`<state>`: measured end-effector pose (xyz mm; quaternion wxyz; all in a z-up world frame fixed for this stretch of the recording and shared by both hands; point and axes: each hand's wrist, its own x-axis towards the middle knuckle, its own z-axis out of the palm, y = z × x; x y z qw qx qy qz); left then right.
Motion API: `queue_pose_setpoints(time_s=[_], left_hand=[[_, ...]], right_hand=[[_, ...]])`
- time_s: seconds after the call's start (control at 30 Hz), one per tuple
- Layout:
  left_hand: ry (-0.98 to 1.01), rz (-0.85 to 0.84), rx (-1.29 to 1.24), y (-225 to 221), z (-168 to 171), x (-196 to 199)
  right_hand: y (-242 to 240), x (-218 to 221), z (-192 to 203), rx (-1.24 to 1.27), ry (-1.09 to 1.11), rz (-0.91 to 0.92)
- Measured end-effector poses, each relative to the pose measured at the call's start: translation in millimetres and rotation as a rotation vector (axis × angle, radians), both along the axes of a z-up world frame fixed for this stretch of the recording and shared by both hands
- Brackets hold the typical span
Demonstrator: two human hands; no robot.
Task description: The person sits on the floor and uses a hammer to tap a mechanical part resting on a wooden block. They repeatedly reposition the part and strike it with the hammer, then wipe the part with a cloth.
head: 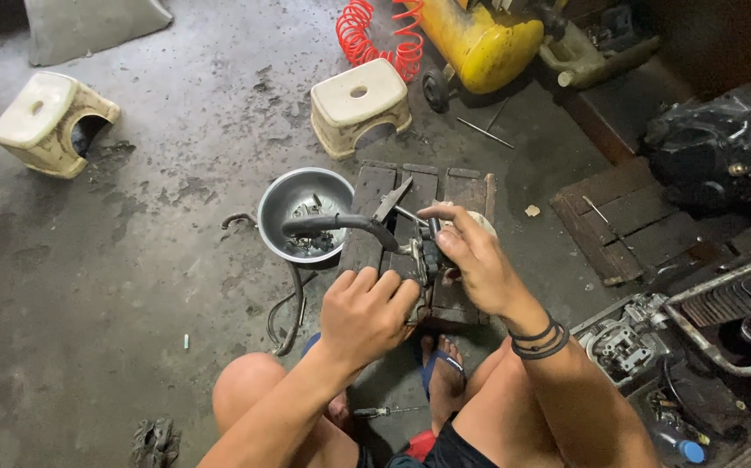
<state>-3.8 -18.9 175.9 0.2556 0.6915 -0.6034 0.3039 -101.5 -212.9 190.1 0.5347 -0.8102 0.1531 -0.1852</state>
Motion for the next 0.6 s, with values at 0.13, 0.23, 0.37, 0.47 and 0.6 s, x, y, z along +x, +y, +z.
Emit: queue_pose_setpoints(time_s=[0.13,0.23,0.37,0.47,0.6], left_hand=[[-0.062,0.024,0.013,0,-6,-2],[-0.04,0.018,0.022,3,-3,-2],[0.082,-0.051,-0.048,1,21,-4],[0.197,-0.121,-0.072,2,26,-4],[0.255,-0.143,-0.095,3,24,-5]], right_hand=[[8,0,11,0.222,0.147,-0.043],[13,6,12,0.137,0.169,-0.064],[15,8,2,0.104,0.086,-0.043],[19,5,5,0.088,0.04,-0.04],[29,6,7,0.089,-0.025,-0.041]])
